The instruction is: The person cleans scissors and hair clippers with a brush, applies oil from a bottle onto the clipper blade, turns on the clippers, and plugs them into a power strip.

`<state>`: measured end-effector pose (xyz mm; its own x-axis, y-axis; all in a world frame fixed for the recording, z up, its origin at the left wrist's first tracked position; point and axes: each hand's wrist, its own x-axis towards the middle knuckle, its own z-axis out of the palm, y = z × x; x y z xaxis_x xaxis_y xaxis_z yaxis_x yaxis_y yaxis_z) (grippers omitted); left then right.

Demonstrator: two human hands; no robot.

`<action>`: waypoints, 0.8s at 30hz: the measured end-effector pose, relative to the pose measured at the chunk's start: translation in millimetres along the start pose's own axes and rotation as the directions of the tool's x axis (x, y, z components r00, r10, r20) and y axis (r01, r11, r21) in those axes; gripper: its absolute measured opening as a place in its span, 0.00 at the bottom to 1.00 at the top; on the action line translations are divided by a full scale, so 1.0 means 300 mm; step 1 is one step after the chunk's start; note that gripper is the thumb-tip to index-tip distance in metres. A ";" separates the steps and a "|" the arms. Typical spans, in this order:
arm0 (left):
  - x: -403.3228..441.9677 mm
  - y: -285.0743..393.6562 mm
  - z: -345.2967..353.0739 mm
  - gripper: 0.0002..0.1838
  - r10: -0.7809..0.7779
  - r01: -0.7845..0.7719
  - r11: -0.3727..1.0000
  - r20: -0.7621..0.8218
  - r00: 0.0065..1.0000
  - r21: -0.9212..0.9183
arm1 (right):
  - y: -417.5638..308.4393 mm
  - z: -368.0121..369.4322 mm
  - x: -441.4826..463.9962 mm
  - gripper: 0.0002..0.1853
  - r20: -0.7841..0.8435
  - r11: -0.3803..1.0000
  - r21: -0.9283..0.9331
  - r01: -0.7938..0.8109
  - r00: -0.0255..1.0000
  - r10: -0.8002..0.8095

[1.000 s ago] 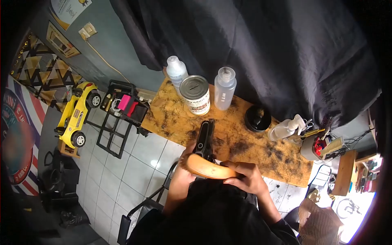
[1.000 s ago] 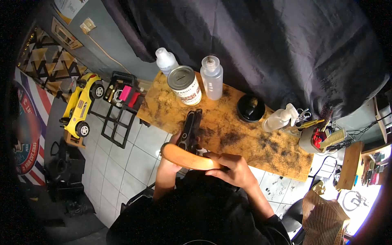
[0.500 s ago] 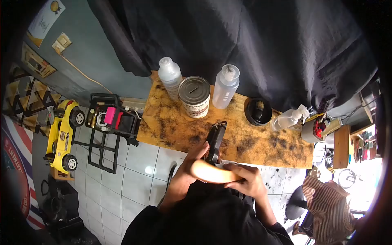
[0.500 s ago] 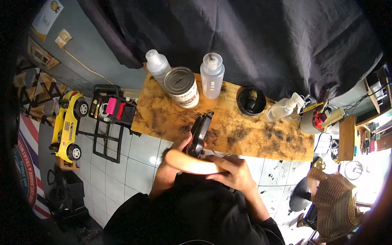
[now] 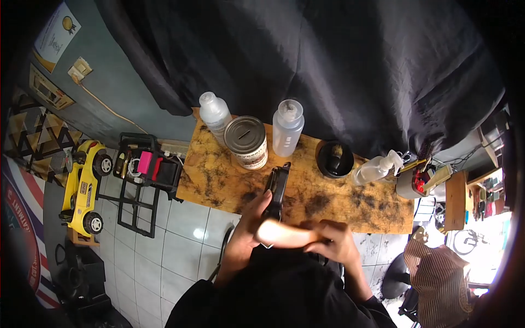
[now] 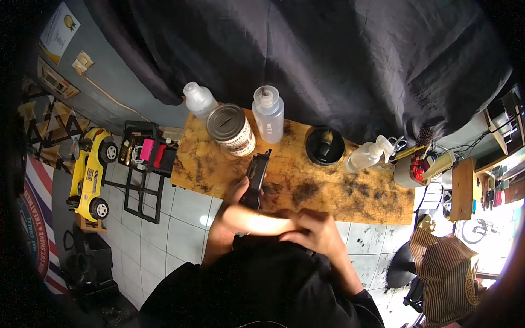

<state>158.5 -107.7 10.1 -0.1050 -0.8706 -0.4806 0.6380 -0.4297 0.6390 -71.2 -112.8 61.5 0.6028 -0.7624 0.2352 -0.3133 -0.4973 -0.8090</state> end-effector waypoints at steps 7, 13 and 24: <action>-0.072 0.015 0.078 0.20 -0.013 0.013 1.000 0.020 1.000 -0.008 | 0.094 0.001 0.035 0.28 -0.378 0.962 -0.128 -0.239 0.909 0.176; -0.025 -0.003 0.046 0.25 0.003 0.005 0.998 0.103 0.995 -0.070 | 0.079 -0.039 0.008 0.28 -0.332 0.976 -0.114 -0.186 0.933 0.139; -0.040 -0.049 0.104 0.27 0.026 0.073 0.960 0.345 0.938 -0.270 | 0.095 -0.048 0.054 0.29 -0.446 0.925 -0.044 -0.377 0.836 0.320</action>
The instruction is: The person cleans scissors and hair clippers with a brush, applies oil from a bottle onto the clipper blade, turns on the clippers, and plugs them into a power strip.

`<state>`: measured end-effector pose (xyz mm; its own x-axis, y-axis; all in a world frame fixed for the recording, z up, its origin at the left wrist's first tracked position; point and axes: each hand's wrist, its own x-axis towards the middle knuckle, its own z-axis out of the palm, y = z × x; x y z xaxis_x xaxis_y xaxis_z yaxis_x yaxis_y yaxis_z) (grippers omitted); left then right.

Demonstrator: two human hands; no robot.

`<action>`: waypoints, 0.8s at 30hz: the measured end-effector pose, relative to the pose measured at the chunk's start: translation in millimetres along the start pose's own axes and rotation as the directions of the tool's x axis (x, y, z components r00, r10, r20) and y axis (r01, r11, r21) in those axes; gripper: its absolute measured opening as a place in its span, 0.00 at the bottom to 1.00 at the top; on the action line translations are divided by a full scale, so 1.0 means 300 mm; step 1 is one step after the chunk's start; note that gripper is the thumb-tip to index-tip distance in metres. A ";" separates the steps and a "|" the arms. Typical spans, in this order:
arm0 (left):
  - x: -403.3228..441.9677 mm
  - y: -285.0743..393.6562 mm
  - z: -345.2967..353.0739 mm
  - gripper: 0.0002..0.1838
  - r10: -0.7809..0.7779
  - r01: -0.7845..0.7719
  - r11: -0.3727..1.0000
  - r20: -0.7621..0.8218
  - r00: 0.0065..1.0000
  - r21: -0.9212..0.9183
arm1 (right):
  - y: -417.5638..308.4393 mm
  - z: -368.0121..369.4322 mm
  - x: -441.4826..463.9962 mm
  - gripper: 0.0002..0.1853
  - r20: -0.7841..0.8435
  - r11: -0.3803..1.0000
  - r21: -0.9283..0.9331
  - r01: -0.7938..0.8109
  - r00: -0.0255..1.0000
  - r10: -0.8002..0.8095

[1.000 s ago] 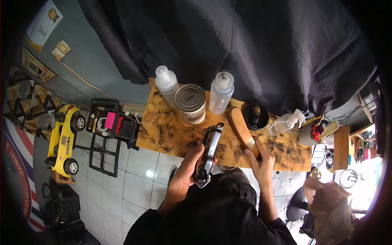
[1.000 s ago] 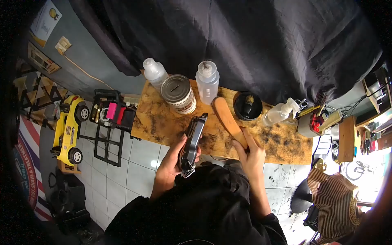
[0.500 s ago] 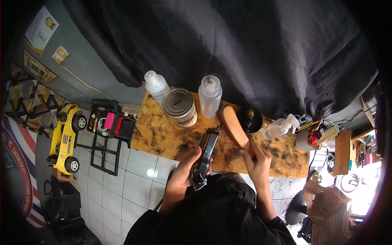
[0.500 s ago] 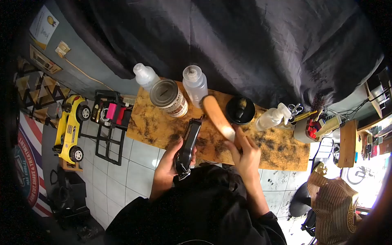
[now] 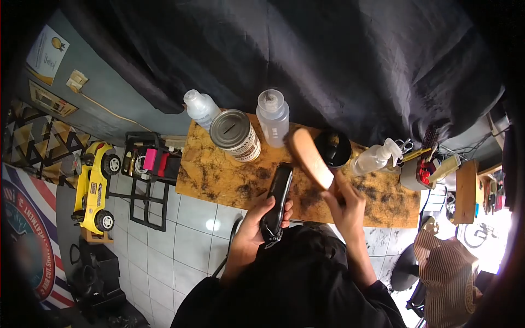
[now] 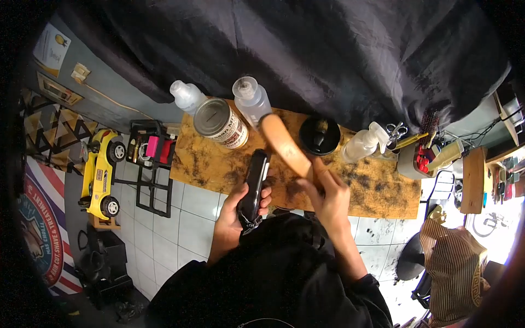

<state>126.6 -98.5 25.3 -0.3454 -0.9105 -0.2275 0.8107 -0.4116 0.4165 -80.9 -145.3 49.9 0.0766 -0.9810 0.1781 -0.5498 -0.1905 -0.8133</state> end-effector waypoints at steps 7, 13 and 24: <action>0.064 0.005 -0.068 0.39 -0.010 0.032 0.984 0.123 0.992 -0.178 | 0.000 -0.057 -0.066 0.26 0.378 0.894 0.289 0.342 0.818 -0.435; -0.015 -0.030 -0.020 0.28 0.001 -0.012 0.998 -0.164 0.987 -0.067 | 0.034 0.018 -0.040 0.27 0.070 0.970 0.168 0.174 0.980 -0.188; -0.013 0.001 0.004 0.23 0.052 -0.062 0.997 -0.229 0.972 -0.038 | -0.040 -0.057 -0.041 0.22 0.446 0.880 0.298 0.369 0.761 -0.470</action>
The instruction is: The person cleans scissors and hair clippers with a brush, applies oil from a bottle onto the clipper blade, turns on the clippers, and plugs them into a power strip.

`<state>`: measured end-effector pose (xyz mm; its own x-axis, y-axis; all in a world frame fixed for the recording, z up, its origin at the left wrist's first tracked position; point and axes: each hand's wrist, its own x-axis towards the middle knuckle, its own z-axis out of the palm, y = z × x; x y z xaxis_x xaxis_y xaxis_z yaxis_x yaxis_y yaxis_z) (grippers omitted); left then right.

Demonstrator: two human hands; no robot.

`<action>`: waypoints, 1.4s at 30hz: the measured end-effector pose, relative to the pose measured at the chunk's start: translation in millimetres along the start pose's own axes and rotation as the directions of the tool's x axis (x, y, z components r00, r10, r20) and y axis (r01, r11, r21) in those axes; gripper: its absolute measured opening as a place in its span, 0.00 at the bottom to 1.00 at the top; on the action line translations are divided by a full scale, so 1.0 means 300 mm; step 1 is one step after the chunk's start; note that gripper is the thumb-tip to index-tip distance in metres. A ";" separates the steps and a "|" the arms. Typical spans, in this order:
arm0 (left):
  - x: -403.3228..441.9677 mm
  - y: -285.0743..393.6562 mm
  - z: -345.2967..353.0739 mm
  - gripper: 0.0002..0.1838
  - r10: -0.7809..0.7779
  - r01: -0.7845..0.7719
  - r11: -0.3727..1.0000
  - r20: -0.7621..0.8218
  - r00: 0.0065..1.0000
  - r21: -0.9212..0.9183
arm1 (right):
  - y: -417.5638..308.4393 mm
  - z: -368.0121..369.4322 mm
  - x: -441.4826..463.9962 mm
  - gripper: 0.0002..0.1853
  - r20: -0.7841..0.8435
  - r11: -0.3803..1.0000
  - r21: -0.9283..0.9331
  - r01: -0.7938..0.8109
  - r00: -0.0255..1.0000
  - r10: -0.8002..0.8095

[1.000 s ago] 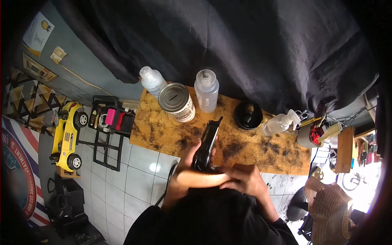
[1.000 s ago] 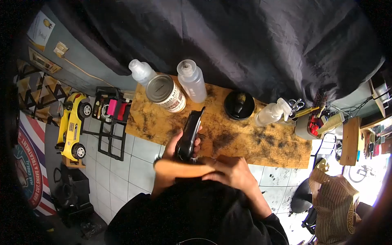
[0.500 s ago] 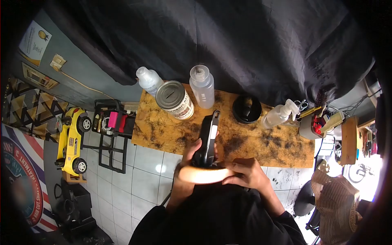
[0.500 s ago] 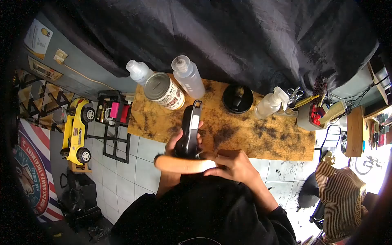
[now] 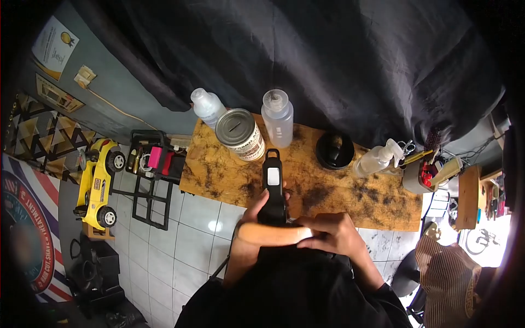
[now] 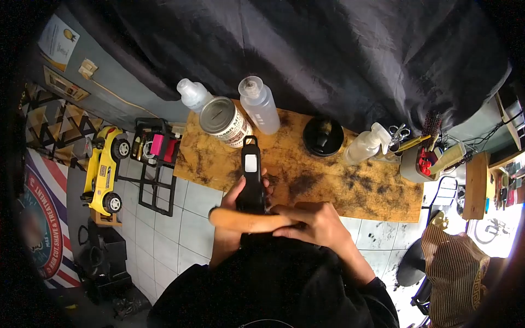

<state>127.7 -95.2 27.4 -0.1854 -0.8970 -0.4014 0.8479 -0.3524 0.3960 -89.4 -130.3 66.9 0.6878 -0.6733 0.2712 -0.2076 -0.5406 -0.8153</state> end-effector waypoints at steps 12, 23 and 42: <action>-0.040 -0.014 0.011 0.23 0.122 -0.110 0.970 -0.043 0.992 0.218 | 0.063 -0.001 0.004 0.22 -0.284 0.982 0.044 -0.185 0.940 0.189; -0.054 -0.035 0.084 0.20 0.117 -0.112 0.958 -0.004 0.993 0.264 | 0.088 0.010 0.075 0.24 -0.507 0.897 0.013 -0.442 0.770 0.387; -0.055 -0.011 0.050 0.27 0.091 -0.307 0.764 0.376 0.922 0.568 | 0.064 0.025 0.037 0.24 -0.490 0.922 0.052 -0.383 0.795 0.357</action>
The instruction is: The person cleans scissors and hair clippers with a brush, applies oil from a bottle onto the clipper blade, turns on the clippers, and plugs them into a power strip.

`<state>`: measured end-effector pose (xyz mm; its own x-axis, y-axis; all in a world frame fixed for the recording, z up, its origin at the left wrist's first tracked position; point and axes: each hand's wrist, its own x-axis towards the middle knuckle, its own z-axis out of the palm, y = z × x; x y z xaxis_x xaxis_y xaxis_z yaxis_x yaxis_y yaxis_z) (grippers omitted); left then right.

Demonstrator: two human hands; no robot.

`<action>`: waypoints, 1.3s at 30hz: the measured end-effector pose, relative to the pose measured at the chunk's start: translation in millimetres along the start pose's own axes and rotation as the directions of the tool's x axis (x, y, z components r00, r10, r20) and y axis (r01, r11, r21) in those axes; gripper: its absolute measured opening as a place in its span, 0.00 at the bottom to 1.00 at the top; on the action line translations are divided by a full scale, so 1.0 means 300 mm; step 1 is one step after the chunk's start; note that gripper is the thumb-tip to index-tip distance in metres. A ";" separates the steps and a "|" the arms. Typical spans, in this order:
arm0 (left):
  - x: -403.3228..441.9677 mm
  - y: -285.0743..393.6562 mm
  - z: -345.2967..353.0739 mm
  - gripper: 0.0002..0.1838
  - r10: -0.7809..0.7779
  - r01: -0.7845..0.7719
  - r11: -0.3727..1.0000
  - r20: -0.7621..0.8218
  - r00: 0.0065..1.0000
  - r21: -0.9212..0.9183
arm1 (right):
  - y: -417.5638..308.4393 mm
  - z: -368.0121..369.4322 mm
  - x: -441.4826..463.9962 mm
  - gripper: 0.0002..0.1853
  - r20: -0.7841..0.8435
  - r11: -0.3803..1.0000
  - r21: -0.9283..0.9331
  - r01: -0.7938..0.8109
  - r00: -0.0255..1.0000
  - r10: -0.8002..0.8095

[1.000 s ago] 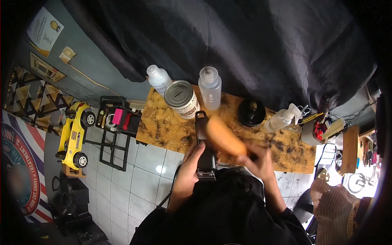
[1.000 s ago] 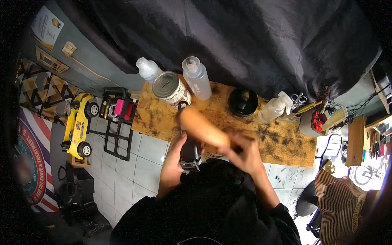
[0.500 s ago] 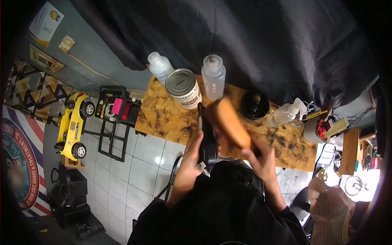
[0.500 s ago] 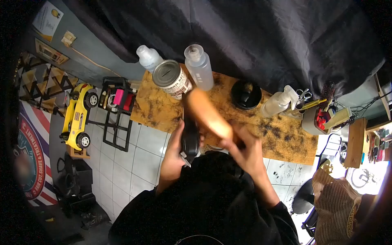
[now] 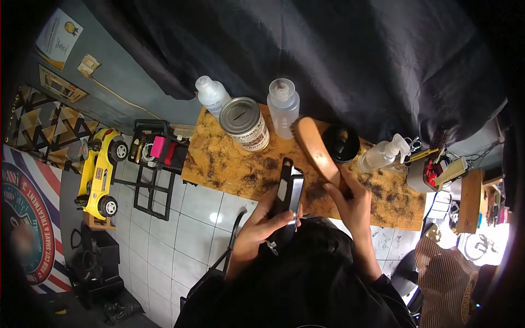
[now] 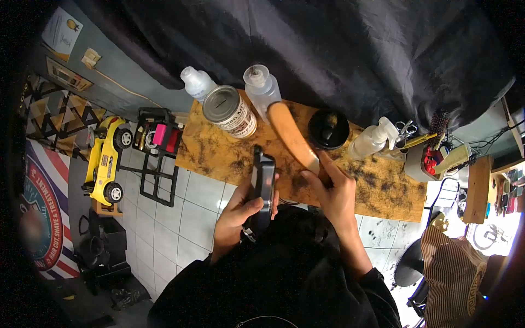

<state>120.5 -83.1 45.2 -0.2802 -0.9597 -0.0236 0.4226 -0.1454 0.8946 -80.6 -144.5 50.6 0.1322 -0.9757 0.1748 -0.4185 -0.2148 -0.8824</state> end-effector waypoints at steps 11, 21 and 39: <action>-0.013 -0.031 -0.013 0.32 -0.105 0.068 0.972 -0.158 0.982 -0.226 | 0.018 0.001 -0.081 0.27 0.243 0.986 0.167 0.012 0.969 -0.053; 0.008 -0.051 -0.089 0.30 -0.195 -0.052 0.706 -0.264 0.945 -0.706 | -0.003 -0.061 -0.057 0.22 0.474 0.931 0.275 0.240 0.809 -0.348; 0.040 -0.087 -0.069 0.31 -0.174 -0.169 0.652 -0.362 0.916 -0.739 | 0.034 -0.075 -0.066 0.25 0.488 0.954 0.194 0.230 0.821 -0.297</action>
<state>124.0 -95.8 12.3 -0.0177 -0.9407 -0.3389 0.9599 -0.1109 0.2576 -107.8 -128.4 47.9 0.6716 -0.7155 0.1924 -0.1946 -0.4209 -0.8860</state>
